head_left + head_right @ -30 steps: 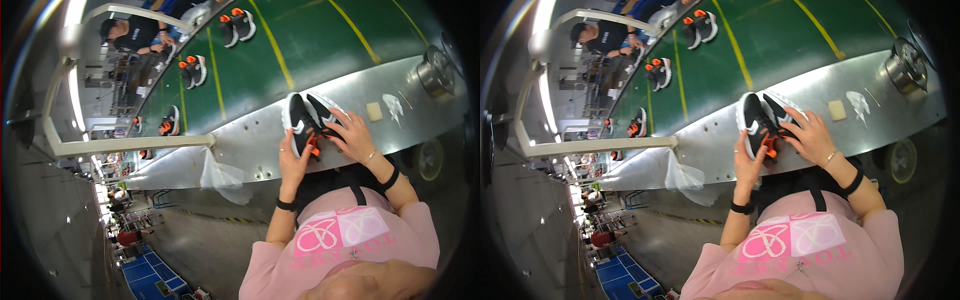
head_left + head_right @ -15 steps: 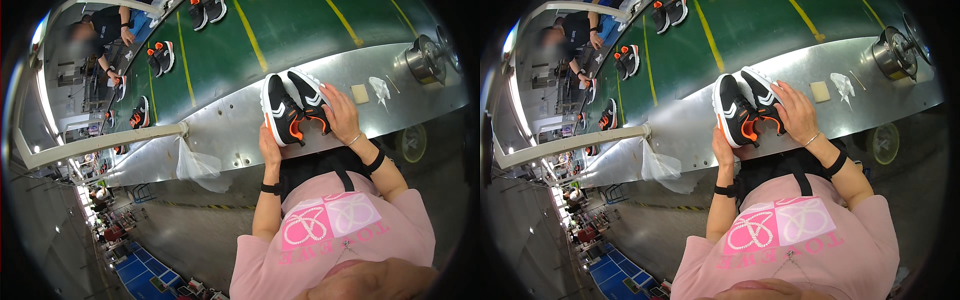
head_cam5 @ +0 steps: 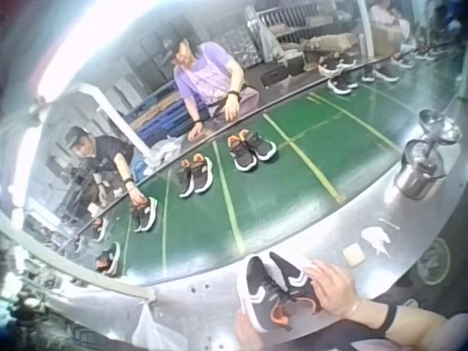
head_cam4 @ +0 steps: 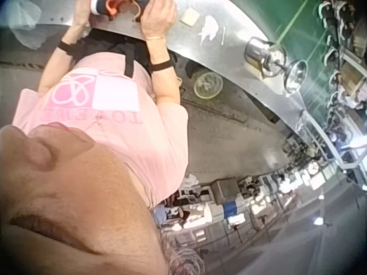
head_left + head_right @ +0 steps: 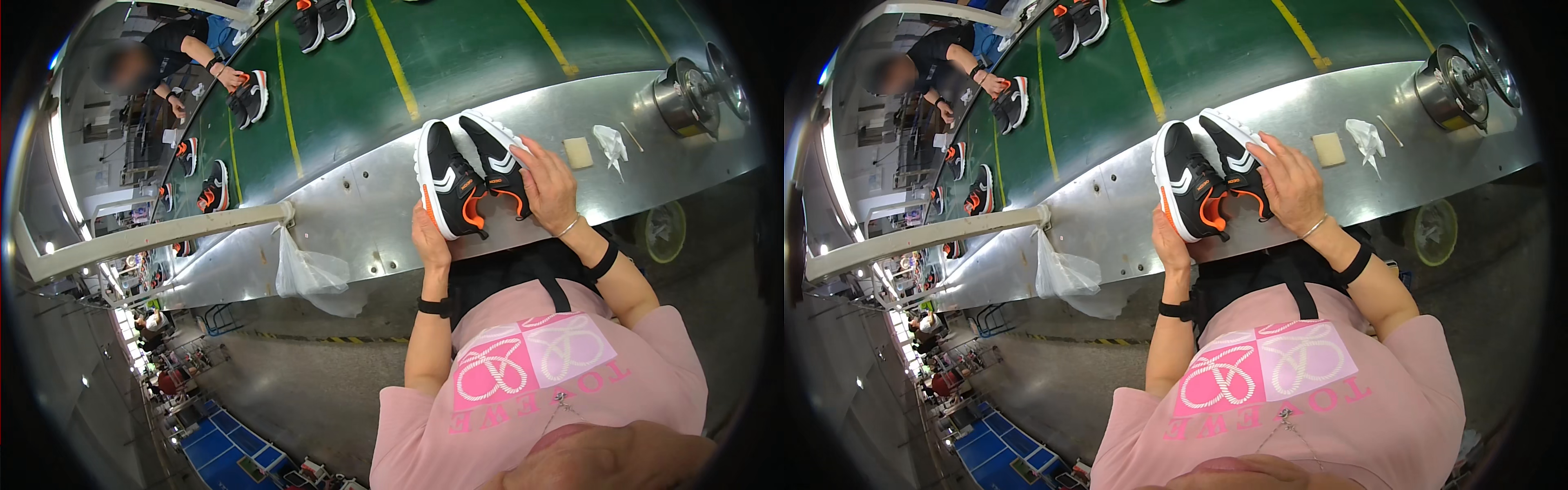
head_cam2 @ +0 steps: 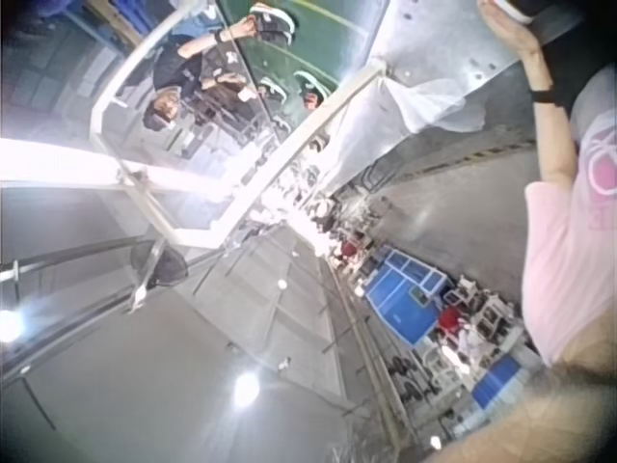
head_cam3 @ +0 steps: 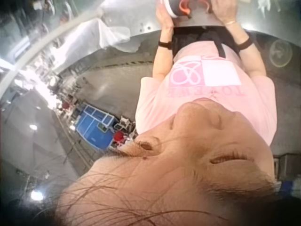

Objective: Inspect and clean shoes on a conveyor belt in a shoe manufacturing facility.

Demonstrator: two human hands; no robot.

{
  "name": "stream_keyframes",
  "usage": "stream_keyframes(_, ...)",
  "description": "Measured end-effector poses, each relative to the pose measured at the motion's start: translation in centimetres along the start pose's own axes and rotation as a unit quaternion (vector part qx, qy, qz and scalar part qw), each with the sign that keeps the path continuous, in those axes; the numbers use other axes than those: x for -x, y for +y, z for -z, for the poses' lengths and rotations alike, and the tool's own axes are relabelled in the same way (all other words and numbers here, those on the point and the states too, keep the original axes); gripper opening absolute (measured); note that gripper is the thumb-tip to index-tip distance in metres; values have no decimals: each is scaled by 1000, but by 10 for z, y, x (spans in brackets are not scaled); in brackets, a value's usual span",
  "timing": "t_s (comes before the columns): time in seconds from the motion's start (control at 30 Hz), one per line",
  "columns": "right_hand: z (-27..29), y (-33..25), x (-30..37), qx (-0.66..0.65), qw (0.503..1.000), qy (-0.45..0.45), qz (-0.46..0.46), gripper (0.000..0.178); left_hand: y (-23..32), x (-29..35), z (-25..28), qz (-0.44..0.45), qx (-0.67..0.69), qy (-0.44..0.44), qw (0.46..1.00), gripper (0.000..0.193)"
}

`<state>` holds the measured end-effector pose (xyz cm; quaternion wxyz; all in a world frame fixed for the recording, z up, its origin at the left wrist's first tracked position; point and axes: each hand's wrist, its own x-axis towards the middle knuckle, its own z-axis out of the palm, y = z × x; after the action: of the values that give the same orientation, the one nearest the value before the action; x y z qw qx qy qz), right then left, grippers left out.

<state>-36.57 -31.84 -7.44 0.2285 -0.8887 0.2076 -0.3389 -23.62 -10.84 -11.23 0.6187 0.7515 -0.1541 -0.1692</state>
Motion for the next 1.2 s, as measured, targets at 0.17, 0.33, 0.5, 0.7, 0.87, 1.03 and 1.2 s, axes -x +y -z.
stream_keyframes(0.17, 1, 0, -1, -4, 1000, -2, 2, 38, 1, 0, 1, -5, 1, -11, 1000, 57)
stream_keyframes(0.33, 2, 2, 0, -2, 1000, -2, 1, 37, 2, -4, 6, 7, 15, -21, 1000, 57)
stream_keyframes(0.5, 2, -1, -1, -6, 1000, -4, 0, 38, 8, -21, 21, 39, -91, -56, 994, 56)
stream_keyframes(0.7, 3, 2, 1, -10, 1000, 0, -3, 38, 78, -39, -11, 87, -134, -57, 986, 60)
stream_keyframes(0.87, 4, 1, 0, -18, 1000, -11, -7, 38, 85, -29, -37, -119, -378, -56, 916, 100)
stream_keyframes(1.03, 11, -2, -3, -26, 999, -36, -8, 51, 89, -22, -42, -87, -410, -54, 906, 117)
stream_keyframes(1.2, 18, -7, -5, -24, 997, -77, -8, 74, 84, -23, -43, -117, -431, -41, 894, 121)
